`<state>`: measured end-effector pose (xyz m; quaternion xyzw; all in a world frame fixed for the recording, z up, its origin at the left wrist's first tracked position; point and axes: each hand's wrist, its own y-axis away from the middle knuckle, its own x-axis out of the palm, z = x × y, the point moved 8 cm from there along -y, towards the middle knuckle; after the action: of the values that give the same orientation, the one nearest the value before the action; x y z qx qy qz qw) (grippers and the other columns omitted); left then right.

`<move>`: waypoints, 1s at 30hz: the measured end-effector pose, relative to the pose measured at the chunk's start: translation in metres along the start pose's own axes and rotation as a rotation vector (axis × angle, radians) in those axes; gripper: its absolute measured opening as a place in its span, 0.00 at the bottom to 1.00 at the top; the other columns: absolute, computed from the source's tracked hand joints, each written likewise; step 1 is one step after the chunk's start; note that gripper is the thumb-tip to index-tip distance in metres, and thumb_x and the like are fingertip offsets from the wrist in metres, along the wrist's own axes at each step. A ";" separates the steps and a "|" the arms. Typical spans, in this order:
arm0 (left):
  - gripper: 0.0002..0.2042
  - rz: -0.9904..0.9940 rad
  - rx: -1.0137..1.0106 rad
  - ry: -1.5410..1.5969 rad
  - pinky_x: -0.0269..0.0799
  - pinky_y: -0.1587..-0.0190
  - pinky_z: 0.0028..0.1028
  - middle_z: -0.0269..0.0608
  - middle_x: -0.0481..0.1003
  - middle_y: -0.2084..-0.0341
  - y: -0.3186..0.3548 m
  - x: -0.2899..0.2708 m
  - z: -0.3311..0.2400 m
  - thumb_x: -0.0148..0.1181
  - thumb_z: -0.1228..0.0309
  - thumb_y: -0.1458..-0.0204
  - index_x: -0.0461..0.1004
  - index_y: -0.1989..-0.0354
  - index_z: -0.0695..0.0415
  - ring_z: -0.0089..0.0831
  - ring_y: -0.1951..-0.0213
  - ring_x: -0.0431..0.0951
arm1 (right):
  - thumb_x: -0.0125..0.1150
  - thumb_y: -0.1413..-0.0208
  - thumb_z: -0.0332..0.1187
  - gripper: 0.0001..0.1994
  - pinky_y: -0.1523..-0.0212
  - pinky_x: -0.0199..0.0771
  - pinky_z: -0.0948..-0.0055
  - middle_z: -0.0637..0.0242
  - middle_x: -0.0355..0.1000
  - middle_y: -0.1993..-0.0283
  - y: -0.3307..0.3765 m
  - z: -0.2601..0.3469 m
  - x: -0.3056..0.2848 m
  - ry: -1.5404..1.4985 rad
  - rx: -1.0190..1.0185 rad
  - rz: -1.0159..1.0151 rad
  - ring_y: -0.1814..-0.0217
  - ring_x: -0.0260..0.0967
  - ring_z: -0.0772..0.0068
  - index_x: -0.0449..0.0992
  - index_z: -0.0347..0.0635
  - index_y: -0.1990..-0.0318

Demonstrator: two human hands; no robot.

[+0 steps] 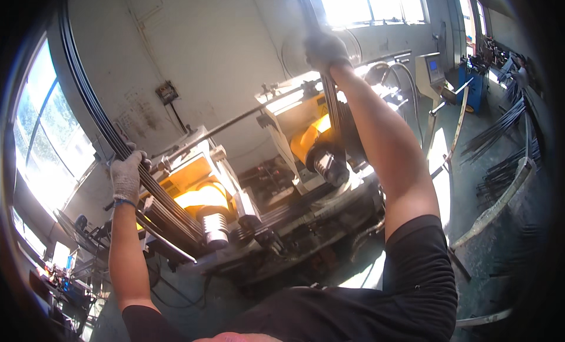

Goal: The person bends metal rods using a manual bending jig, then measures a bent rod with a tape measure. They feed multiple rods into a bending machine and remove the finished pieces, stacking them on a nearby rack.

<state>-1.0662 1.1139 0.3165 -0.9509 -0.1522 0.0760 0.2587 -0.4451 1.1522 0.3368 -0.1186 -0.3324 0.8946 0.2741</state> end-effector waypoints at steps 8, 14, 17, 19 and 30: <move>0.13 -0.116 -0.043 -0.091 0.84 0.67 0.27 0.46 0.83 0.67 0.017 -0.009 0.005 0.69 0.76 0.42 0.76 0.52 0.64 0.33 0.69 0.86 | 0.61 0.30 0.38 0.12 0.71 0.77 0.67 0.65 0.77 0.71 0.006 -0.031 0.026 0.114 -0.067 0.100 0.72 0.77 0.71 0.78 0.37 0.57; 0.14 -0.106 0.049 -0.277 0.86 0.64 0.26 0.49 0.86 0.65 0.033 -0.011 -0.008 0.71 0.70 0.42 0.80 0.53 0.66 0.30 0.66 0.88 | 0.61 0.30 0.38 0.12 0.68 0.78 0.65 0.63 0.78 0.70 0.022 -0.051 0.042 0.145 -0.045 0.160 0.70 0.78 0.68 0.79 0.38 0.57; 0.16 -0.136 0.022 -0.384 0.84 0.60 0.23 0.49 0.87 0.64 0.041 0.002 -0.019 0.72 0.66 0.41 0.81 0.53 0.67 0.28 0.65 0.88 | 0.60 0.31 0.38 0.12 0.67 0.79 0.65 0.62 0.79 0.69 0.026 -0.050 0.043 0.182 -0.051 0.171 0.68 0.78 0.67 0.79 0.38 0.56; 0.21 -0.102 0.006 -0.327 0.77 0.58 0.43 0.39 0.75 0.64 0.064 0.030 -0.023 0.64 0.69 0.42 0.69 0.40 0.53 0.32 0.60 0.78 | 0.60 0.31 0.38 0.12 0.66 0.79 0.64 0.61 0.79 0.68 0.029 -0.050 0.037 0.215 -0.050 0.167 0.68 0.79 0.66 0.79 0.38 0.56; 0.19 -0.092 0.010 -0.551 0.77 0.44 0.22 0.45 0.88 0.62 0.023 -0.019 -0.030 0.71 0.61 0.40 0.83 0.51 0.67 0.27 0.58 0.88 | 0.60 0.32 0.39 0.12 0.62 0.81 0.60 0.57 0.80 0.66 0.053 -0.022 0.005 0.295 -0.078 0.167 0.63 0.81 0.61 0.80 0.39 0.56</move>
<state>-1.0714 1.0752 0.3315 -0.8851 -0.2594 0.3208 0.2155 -0.4623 1.1334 0.2853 -0.2863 -0.3119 0.8736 0.2400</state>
